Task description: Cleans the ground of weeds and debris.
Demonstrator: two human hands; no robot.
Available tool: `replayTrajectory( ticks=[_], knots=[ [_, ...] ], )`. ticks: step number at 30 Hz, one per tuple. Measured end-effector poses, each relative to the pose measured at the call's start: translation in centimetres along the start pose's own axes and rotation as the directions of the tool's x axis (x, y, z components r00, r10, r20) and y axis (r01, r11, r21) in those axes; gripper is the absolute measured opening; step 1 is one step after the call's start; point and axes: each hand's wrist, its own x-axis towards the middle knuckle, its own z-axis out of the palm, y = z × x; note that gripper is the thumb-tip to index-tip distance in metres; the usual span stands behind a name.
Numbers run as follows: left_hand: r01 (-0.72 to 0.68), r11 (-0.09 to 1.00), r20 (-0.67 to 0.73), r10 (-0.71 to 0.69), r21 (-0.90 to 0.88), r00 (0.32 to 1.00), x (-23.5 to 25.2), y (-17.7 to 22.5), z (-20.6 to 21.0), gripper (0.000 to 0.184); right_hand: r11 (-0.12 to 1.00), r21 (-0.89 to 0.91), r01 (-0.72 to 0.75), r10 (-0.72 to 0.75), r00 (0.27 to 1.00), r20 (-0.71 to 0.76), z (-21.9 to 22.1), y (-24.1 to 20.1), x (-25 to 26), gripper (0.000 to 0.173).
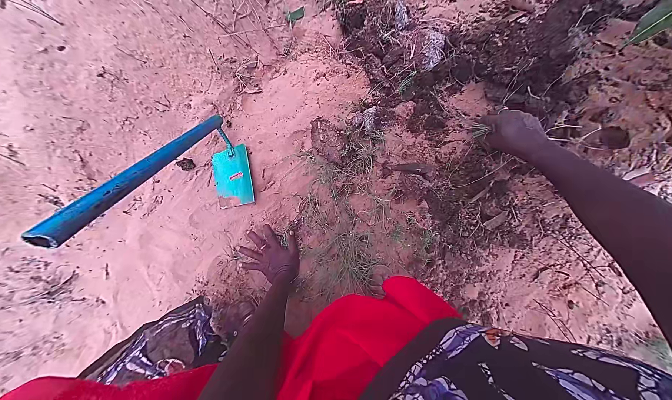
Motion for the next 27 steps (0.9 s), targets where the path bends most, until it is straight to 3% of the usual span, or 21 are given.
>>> replayTrajectory(
  ticks=[4,6,9,13,19,24,27],
  knots=[
    [-0.004,1.0,-0.004,0.004,0.004,1.0,0.0,0.1,0.0,0.084,0.988,-0.115,-0.099,0.106,0.993,0.058,2.8,-1.0,0.9,0.046],
    [0.002,1.0,0.005,-0.002,0.011,1.0,0.0,0.1,0.0,0.084,0.99,-0.099,-0.1,0.103,0.995,0.019,3.4,-0.9,1.2,0.038],
    [0.016,1.0,0.013,-0.016,0.016,1.0,0.1,0.0,0.1,0.083,0.998,0.028,-0.06,0.061,0.996,-0.062,3.0,-0.3,2.4,0.024],
    [0.012,1.0,-0.004,-0.012,0.017,1.0,0.1,-0.1,0.2,0.085,0.995,0.095,0.002,0.007,0.995,-0.1,2.0,-1.1,4.2,0.025],
    [0.005,1.0,-0.014,-0.005,0.019,1.0,0.1,-0.3,0.4,0.085,0.911,0.273,-0.308,0.323,0.946,-0.013,0.3,-3.1,5.5,0.033],
    [0.004,1.0,-0.026,-0.004,0.009,1.0,0.0,-0.4,0.5,0.086,0.758,0.59,-0.278,0.388,0.919,-0.066,2.0,-1.0,6.6,0.038],
    [0.005,1.0,-0.022,-0.005,0.011,1.0,0.1,-0.3,0.4,0.086,0.814,0.507,-0.283,0.335,0.942,-0.013,1.9,-1.1,6.5,0.04]
  ],
)
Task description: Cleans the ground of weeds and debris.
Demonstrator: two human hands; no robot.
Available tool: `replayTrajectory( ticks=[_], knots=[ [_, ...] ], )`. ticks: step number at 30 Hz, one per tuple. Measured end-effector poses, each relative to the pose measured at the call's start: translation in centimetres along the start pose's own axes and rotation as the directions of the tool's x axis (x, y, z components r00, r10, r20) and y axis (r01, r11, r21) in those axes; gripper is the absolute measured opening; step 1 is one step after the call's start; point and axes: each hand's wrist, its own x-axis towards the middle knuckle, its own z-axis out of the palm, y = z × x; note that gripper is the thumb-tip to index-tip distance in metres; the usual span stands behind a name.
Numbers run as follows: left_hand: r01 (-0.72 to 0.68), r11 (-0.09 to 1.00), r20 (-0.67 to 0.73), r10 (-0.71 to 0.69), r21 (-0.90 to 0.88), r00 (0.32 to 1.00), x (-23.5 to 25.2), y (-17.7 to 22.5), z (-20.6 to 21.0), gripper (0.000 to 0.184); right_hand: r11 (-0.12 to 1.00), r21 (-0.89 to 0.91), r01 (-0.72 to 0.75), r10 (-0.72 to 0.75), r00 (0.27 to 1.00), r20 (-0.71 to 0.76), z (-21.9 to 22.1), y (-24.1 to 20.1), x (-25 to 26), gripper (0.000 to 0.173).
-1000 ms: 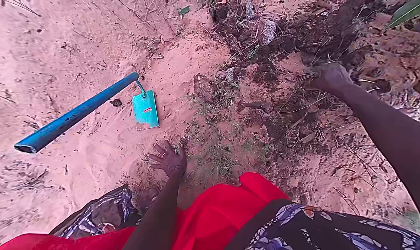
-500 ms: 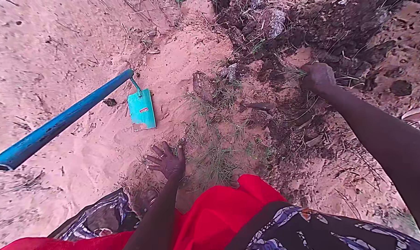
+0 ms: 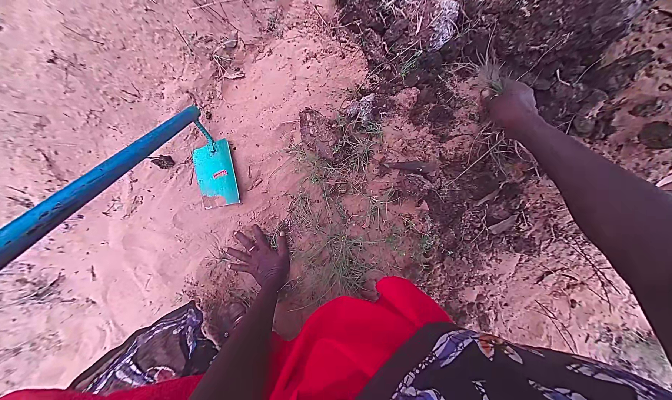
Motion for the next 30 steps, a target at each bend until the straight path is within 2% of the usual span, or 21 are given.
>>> replayTrajectory(
  ticks=[2,5,9,12,15,22,24,27,30],
  knots=[
    [-0.001,1.0,-0.003,0.001,0.002,1.0,0.0,0.0,0.0,0.087,0.99,-0.132,0.04,-0.033,0.998,0.058,-0.1,-0.2,-0.3,0.039],
    [-0.004,1.0,-0.004,0.004,0.003,1.0,0.0,0.0,0.0,0.087,0.971,-0.22,0.096,-0.065,0.987,0.145,-0.8,-0.4,-0.1,0.04],
    [-0.006,1.0,-0.006,0.006,-0.002,1.0,0.1,0.0,0.1,0.087,0.918,-0.367,0.148,-0.079,0.977,0.198,-1.4,-1.2,-1.0,0.028],
    [0.011,1.0,0.037,-0.012,0.011,0.999,0.0,0.2,-0.3,0.086,0.945,-0.281,0.166,-0.118,0.976,0.181,-1.5,-0.3,-0.1,0.033],
    [0.015,1.0,0.026,-0.015,0.004,1.0,0.0,0.1,-0.1,0.086,0.992,-0.108,0.061,-0.039,0.98,0.196,-2.0,0.1,0.8,0.046],
    [0.003,1.0,0.005,-0.003,-0.002,1.0,0.0,0.2,-0.3,0.085,1.0,-0.011,-0.007,0.009,0.975,0.223,-1.3,0.1,0.5,0.053],
    [0.01,1.0,0.018,-0.01,0.006,1.0,0.0,0.2,-0.4,0.086,0.995,-0.095,0.02,0.0,0.978,0.207,-1.1,0.2,0.7,0.055],
    [0.007,1.0,0.027,-0.007,0.003,1.0,-0.1,0.2,-0.3,0.085,0.912,-0.377,0.159,-0.075,0.971,0.229,-1.0,-0.2,0.9,0.06],
    [-0.001,1.0,0.029,0.001,-0.014,1.0,0.0,0.3,-0.4,0.084,0.895,-0.414,0.167,-0.075,0.97,0.23,-1.0,-1.2,0.4,0.052]
  ],
)
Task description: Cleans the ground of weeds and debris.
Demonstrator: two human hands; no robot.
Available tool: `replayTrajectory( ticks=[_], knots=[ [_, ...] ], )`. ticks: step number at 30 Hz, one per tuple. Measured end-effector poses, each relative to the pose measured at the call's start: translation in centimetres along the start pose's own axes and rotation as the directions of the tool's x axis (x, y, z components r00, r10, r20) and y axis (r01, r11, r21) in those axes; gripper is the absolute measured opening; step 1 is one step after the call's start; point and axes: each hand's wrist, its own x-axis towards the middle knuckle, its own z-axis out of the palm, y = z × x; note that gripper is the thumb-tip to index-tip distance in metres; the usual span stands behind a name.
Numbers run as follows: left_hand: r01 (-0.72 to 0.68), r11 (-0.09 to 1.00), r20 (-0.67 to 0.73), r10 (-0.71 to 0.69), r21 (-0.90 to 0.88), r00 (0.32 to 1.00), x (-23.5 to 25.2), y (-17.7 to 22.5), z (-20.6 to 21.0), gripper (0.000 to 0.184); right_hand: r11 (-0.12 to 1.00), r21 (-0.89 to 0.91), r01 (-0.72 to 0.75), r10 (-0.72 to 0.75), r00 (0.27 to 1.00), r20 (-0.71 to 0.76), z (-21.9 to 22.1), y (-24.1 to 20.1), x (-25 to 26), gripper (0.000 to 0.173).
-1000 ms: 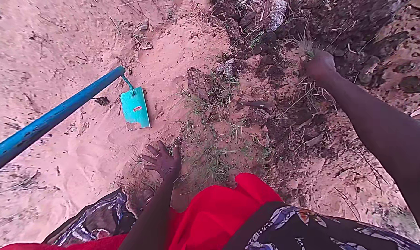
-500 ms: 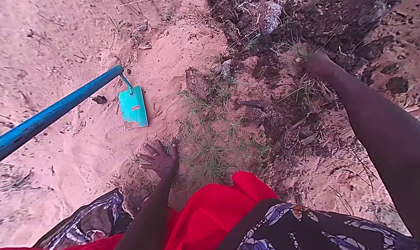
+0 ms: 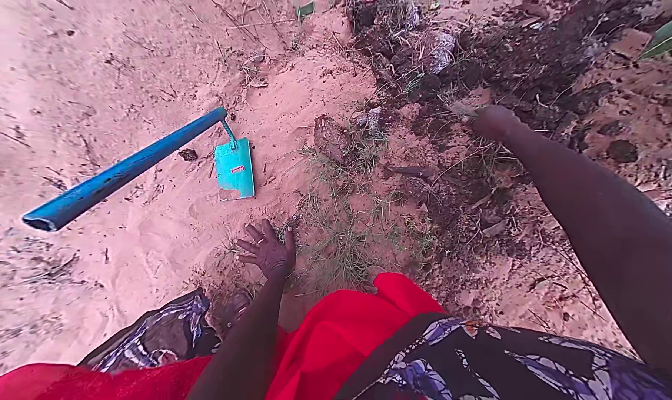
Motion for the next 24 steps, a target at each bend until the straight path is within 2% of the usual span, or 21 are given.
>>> replayTrajectory(
  ticks=[3,4,8,10,12,17,24],
  knots=[
    [0.007,1.0,-0.005,-0.007,0.009,1.0,0.2,0.0,0.3,0.084,0.979,0.205,-0.021,0.027,0.999,-0.03,0.3,0.9,-0.7,0.053],
    [0.012,1.0,-0.002,-0.012,0.011,1.0,0.1,-0.1,0.3,0.084,0.975,0.221,-0.017,0.024,0.999,-0.031,0.3,1.1,-0.9,0.053],
    [0.001,1.0,-0.01,-0.001,0.004,1.0,0.0,-0.2,0.4,0.085,0.998,0.005,0.055,-0.055,0.998,-0.009,0.6,1.4,-0.1,0.048],
    [-0.003,1.0,-0.018,0.003,-0.003,1.0,0.1,-0.1,0.4,0.084,0.999,-0.032,0.022,-0.022,1.0,-0.005,0.3,0.7,-0.5,0.044],
    [0.001,1.0,-0.009,-0.001,0.01,1.0,0.2,-0.2,0.4,0.084,0.999,-0.03,-0.026,0.027,1.0,0.007,0.2,-0.1,-1.3,0.043],
    [0.007,1.0,-0.016,-0.007,0.024,1.0,0.2,-0.3,0.6,0.084,1.0,0.01,0.009,-0.009,0.999,-0.038,1.1,1.1,-0.9,0.049],
    [0.009,1.0,-0.002,-0.009,0.025,1.0,0.2,-0.3,0.5,0.085,0.993,0.1,-0.061,0.069,0.994,-0.083,1.9,1.0,-3.4,0.033]
  ],
)
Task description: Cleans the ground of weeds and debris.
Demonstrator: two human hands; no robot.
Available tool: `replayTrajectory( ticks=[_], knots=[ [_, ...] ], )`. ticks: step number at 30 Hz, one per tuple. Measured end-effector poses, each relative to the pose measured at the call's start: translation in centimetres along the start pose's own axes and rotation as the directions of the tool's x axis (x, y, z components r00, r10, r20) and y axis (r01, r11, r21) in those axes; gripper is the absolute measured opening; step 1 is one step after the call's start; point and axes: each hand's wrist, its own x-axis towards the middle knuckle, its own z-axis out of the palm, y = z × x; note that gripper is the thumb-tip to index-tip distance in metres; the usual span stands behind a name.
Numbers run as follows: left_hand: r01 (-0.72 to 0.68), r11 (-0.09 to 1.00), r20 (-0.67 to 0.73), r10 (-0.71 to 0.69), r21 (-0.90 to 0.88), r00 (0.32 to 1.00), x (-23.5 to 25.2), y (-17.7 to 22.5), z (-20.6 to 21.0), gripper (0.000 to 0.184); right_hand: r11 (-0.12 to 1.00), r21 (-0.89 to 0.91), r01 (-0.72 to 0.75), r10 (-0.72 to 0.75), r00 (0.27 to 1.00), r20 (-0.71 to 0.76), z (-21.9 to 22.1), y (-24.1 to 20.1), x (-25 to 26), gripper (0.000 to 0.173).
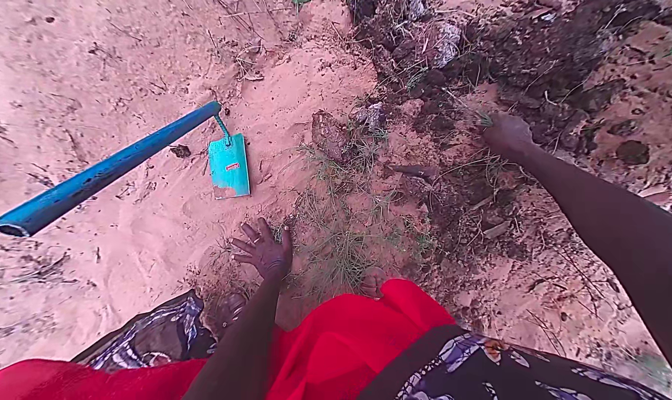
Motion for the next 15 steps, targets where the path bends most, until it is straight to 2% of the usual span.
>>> replayTrajectory(
  ticks=[6,11,15],
  knots=[
    [0.007,1.0,-0.007,-0.007,-0.009,1.0,0.1,0.2,0.0,0.085,0.994,0.075,-0.079,0.081,0.996,-0.036,0.0,0.0,-4.3,0.028],
    [-0.007,1.0,-0.005,0.007,-0.006,1.0,0.0,0.4,-0.2,0.084,0.989,0.022,-0.147,0.147,0.989,-0.028,-0.1,3.2,-8.9,0.026],
    [-0.003,1.0,0.007,0.003,0.016,1.0,-0.3,0.3,-0.4,0.084,0.982,0.049,-0.18,0.184,0.978,-0.097,-2.0,5.5,-12.1,0.024]
  ],
)
